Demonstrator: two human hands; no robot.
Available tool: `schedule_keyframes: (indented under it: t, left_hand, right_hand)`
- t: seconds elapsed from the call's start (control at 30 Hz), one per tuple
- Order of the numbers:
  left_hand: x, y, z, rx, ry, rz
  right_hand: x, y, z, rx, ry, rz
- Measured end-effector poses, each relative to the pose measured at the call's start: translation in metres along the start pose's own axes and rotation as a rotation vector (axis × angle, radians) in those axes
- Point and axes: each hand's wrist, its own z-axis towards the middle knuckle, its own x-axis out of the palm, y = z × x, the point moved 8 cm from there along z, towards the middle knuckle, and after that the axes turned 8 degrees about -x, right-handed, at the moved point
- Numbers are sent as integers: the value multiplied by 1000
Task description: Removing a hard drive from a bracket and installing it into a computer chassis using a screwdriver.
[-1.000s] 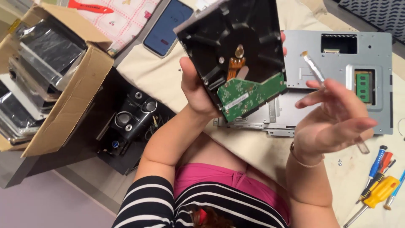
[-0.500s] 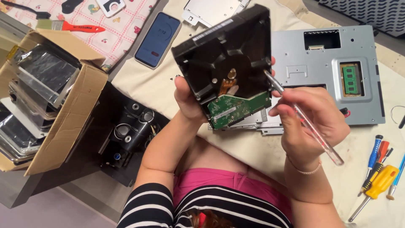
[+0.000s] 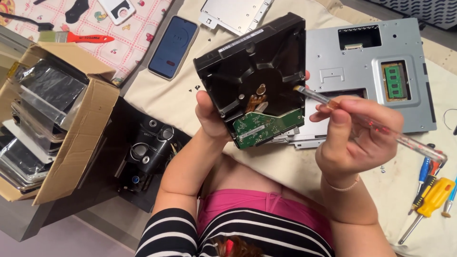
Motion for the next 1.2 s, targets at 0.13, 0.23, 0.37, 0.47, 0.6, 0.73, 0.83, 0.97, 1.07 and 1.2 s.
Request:
schedule_keyframes:
  t: [0.13, 0.23, 0.37, 0.47, 0.6, 0.73, 0.83, 0.97, 1.07, 1.2]
  left_hand:
    - [13, 9, 5, -93, 7, -43]
    - [16, 15, 4, -149, 69, 19]
    - [1, 15, -3, -132, 85, 14]
    - [-5, 15, -7, -131, 71, 18]
    - [-12, 16, -11, -131, 48, 21]
    - [-15, 17, -16, -135, 28, 23]
    - [1, 17, -9, -140, 20, 28]
    - [33, 11, 13, -132, -14, -37]
    - [22, 10, 9, -87, -54, -133]
    - [19, 6, 4, -46, -51, 17]
  right_hand:
    - [11, 10, 8, -81, 38, 28]
    - [15, 4, 8, -60, 87, 32]
    - [17, 5, 12, -5, 140, 109]
    - [18, 4, 12, -14, 180, 119]
    - [8, -6, 7, -123, 303, -68]
    - [0, -7, 10, -68, 373, -209]
    - [10, 7, 12, -259, 459, -278]
    - [18, 17, 21, -334, 440, -256]
    - [9, 11, 20, -276, 380, -155]
    - [2, 15, 26, -164, 304, -110]
